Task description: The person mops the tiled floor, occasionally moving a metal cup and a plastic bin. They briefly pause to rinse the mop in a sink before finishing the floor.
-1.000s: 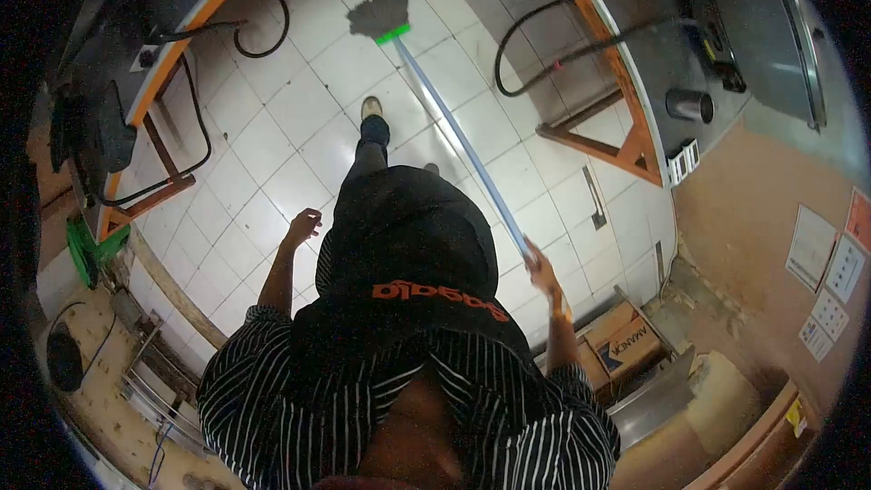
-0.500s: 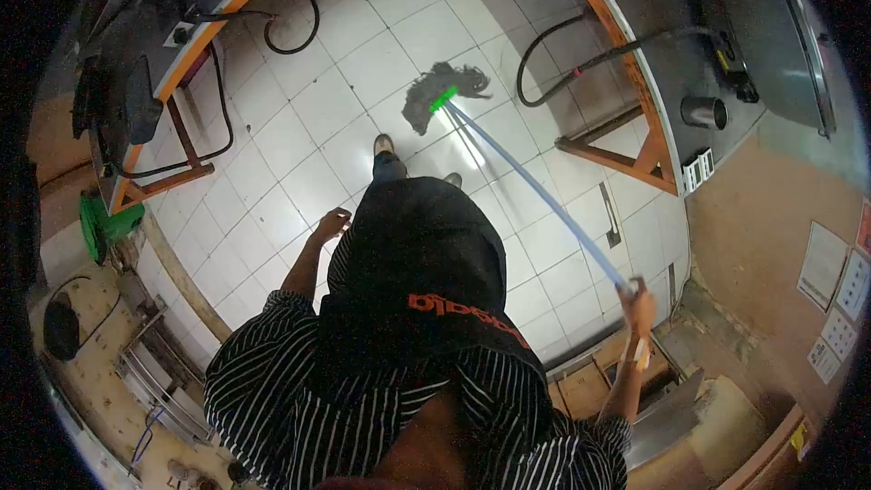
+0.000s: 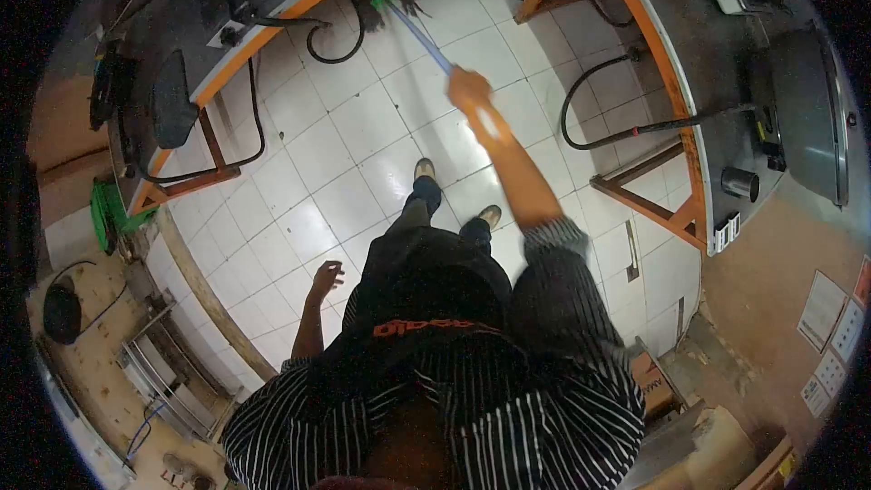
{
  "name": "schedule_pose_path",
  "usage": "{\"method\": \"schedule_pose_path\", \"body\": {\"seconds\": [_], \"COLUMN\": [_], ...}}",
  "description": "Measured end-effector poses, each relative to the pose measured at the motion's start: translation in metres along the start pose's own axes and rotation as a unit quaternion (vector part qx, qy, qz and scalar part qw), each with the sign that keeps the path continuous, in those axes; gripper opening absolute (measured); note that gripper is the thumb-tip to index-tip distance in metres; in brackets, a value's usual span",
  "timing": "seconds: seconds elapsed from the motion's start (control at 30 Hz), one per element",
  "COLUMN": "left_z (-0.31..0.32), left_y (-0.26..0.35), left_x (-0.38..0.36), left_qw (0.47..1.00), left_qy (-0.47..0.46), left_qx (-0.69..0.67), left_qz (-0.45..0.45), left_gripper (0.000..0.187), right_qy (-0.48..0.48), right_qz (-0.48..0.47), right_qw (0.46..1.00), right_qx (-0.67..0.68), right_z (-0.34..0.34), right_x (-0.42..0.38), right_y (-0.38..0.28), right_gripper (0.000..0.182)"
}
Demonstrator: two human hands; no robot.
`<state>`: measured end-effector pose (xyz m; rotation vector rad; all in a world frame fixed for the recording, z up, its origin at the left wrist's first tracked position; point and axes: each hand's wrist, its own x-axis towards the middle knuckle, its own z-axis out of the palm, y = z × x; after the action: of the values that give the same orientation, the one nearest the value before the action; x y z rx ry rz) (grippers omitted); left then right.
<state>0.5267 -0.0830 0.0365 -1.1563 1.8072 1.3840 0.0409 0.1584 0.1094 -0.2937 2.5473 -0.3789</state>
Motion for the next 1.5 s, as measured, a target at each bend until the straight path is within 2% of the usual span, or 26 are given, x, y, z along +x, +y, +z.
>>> {"method": "schedule_pose_path", "body": {"seconds": [0.03, 0.07, 0.13, 0.23, 0.27, 0.33, 0.4, 0.47, 0.5, 0.6, 0.67, 0.7, 0.8, 0.87, 0.9, 1.0, 1.03, 1.07, 1.13, 1.17, 1.2, 1.3, 1.37, 1.47, 1.5], "left_z": [-0.011, -0.022, -0.035, -0.038, -0.033, -0.012, 0.007, 0.036, 0.049, 0.083, 0.100, 0.106, 0.122, 0.127, 0.129, 0.132, 0.132, 0.130, 0.127, 0.122, 0.119, 0.103, 0.089, 0.067, 0.059], "left_y": [-0.001, -0.002, -0.007, -0.002, -0.003, -0.006, -0.015, -0.030, -0.032, -0.043, -0.044, -0.050, -0.073, -0.079, -0.074, -0.090, -0.153, -0.147, -0.110, -0.078, -0.086, -0.094, -0.097, -0.095, -0.106], "left_x": [-0.003, -0.003, -0.007, -0.013, -0.016, -0.018, -0.014, -0.008, -0.010, -0.020, -0.033, -0.035, -0.042, -0.052, -0.062, -0.063, -0.018, -0.020, -0.046, -0.065, -0.056, -0.034, -0.026, -0.030, -0.027], "left_qw": [0.998, 0.998, 0.998, 0.994, 0.991, 0.992, 0.992, 0.997, 0.998, 0.996, 0.994, 0.993, 0.992, 0.980, 0.986, 0.975, 0.948, 0.948, 0.970, 0.979, 0.982, 0.993, 0.989, 0.991, 0.989], "left_qy": [0.004, 0.000, 0.055, 0.104, 0.116, 0.099, 0.083, -0.001, -0.014, -0.055, -0.077, -0.080, -0.094, -0.075, -0.069, -0.057, -0.076, -0.074, -0.089, -0.097, -0.099, -0.091, -0.050, 0.000, 0.011], "left_qx": [-0.005, 0.000, -0.010, -0.025, -0.040, -0.058, -0.073, -0.020, -0.014, 0.013, 0.036, 0.041, 0.049, 0.147, 0.135, 0.201, 0.195, 0.195, 0.213, 0.180, 0.154, 0.075, -0.019, -0.040, -0.057], "left_qz": [-0.057, -0.059, -0.040, 0.021, 0.051, 0.056, 0.062, 0.072, 0.065, 0.064, 0.067, 0.071, 0.072, 0.107, 0.068, 0.075, 0.239, 0.240, 0.082, 0.003, 0.047, 0.025, 0.139, 0.126, 0.137], "left_gripper": [0.023, 0.023, 0.023, 0.022, 0.021, 0.021, 0.020, 0.021, 0.021, 0.023, 0.022, 0.022, 0.023, 0.023, 0.024, 0.025, 0.028, 0.028, 0.028, 0.026, 0.027, 0.028, 0.027, 0.025, 0.025], "right_qy": [0.002, 0.000, 0.016, -0.003, 0.005, 0.020, 0.021, 0.023, 0.031, 0.009, 0.052, 0.004, -0.012, -0.068, -0.080, -0.067, -0.051, -0.034, 0.005, 0.029, 0.053, 0.004, 0.002, 0.031, 0.009], "right_qz": [-0.008, -0.014, 0.001, 0.007, 0.009, 0.006, -0.008, -0.027, -0.035, -0.014, -0.032, 0.008, 0.076, 0.157, 0.178, 0.167, 0.153, 0.135, 0.085, 0.045, 0.005, 0.002, -0.011, -0.074, -0.062], "right_qw": [1.000, 1.000, 0.993, 0.993, 0.990, 0.989, 0.993, 0.995, 0.994, 0.997, 0.991, 0.992, 0.984, 0.961, 0.956, 0.975, 0.982, 0.988, 0.995, 0.997, 0.997, 1.000, 1.000, 0.997, 0.998], "right_qx": [0.021, 0.027, 0.119, 0.118, 0.139, 0.147, 0.120, 0.098, 0.096, 0.075, 0.120, 0.129, 0.159, 0.218, 0.219, 0.130, 0.098, 0.069, 0.048, 0.053, 0.056, 0.030, 0.014, 0.022, 0.009], "right_z": [0.004, 0.010, 0.056, 0.084, 0.092, 0.109, 0.120, 0.135, 0.145, 0.169, 0.193, 0.189, 0.192, 0.220, 0.217, 0.177, 0.163, 0.151, 0.132, 0.127, 0.122, 0.100, 0.088, 0.086, 0.083], "right_x": [0.021, 0.036, 0.062, 0.020, 0.003, -0.040, -0.096, -0.163, -0.200, -0.332, -0.433, -0.483, -0.619, -0.697, -0.716, -0.717, -0.707, -0.691, -0.652, -0.622, -0.593, -0.494, -0.422, -0.315, -0.281], "right_y": [-0.027, -0.049, -0.066, -0.070, -0.062, -0.025, 0.023, 0.073, 0.098, 0.158, 0.198, 0.212, 0.260, 0.317, 0.327, 0.316, 0.302, 0.290, 0.264, 0.252, 0.240, 0.186, 0.143, 0.082, 0.053], "right_gripper": [0.026, 0.025, 0.025, 0.030, 0.030, 0.033, 0.039, 0.042, 0.043, 0.044, 0.041, 0.039, 0.045, 0.044, 0.042, 0.039, 0.038, 0.037, 0.035, 0.035, 0.034, 0.033, 0.033, 0.030, 0.029]}}
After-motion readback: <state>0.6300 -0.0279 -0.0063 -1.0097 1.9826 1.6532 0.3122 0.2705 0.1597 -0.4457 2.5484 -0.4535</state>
